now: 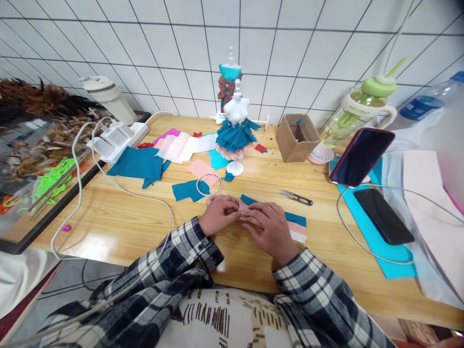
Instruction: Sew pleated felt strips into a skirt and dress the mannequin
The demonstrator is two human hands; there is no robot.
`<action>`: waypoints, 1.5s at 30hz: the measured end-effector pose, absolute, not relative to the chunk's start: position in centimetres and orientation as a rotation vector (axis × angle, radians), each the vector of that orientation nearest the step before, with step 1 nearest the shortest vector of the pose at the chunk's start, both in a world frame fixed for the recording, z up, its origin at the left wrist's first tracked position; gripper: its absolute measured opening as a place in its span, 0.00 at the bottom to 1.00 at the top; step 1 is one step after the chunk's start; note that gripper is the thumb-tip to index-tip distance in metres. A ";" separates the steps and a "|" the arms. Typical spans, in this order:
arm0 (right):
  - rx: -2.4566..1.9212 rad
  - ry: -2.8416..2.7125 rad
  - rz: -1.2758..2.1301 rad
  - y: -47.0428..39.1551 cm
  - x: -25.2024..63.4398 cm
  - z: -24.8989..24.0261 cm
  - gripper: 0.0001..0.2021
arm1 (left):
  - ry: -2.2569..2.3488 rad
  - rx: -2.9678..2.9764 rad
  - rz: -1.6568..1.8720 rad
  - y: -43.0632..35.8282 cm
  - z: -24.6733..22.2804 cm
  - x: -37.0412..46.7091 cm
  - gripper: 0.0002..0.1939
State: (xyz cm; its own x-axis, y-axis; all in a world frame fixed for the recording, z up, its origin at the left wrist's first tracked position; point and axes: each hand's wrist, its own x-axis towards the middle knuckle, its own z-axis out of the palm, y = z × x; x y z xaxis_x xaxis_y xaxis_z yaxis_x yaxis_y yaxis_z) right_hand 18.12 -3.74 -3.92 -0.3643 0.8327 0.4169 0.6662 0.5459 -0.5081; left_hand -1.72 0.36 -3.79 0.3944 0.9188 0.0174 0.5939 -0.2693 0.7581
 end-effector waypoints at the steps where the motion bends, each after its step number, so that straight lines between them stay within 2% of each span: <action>1: -1.231 -2.132 0.326 -3.7 18.0 -4.0 0.07 | 1.291 1.976 0.610 0.3 -3.7 -1.7 0.09; 4: -1.275 -2.111 0.338 -3.6 17.9 -4.3 0.03 | 1.304 1.993 0.588 0.3 -3.6 -1.9 0.08; 10: -1.285 -2.026 0.450 -3.1 17.8 -4.6 0.04 | 1.196 1.968 0.620 0.4 -3.5 -2.2 0.11; 19: -1.184 -2.088 0.460 -3.3 17.7 -4.1 0.08 | 1.183 1.942 0.570 0.4 -3.2 -2.1 0.12; 22: -1.295 -1.970 0.537 -2.6 18.8 -4.5 0.10 | 1.262 1.906 0.591 0.4 -3.4 -2.2 0.11; 27: -1.524 -1.879 0.657 -1.4 20.9 -5.7 0.05 | 1.219 1.851 0.645 0.5 -3.7 -2.9 0.21; 31: -1.457 -2.010 0.621 -1.5 21.1 -6.2 0.03 | 1.123 1.775 0.648 0.9 -3.6 -3.8 0.23; 36: -1.459 -2.011 0.567 -1.7 20.8 -6.1 0.03 | 1.234 1.963 0.796 -0.1 -2.8 -4.0 0.15; 40: -1.410 -2.113 0.458 -2.1 20.3 -5.6 0.03 | 1.381 2.197 0.600 -1.3 -3.3 -2.6 0.19; 45: -1.432 -2.271 0.254 -2.5 19.8 -5.2 0.05 | 1.479 2.229 0.450 -1.6 -4.2 -1.5 0.15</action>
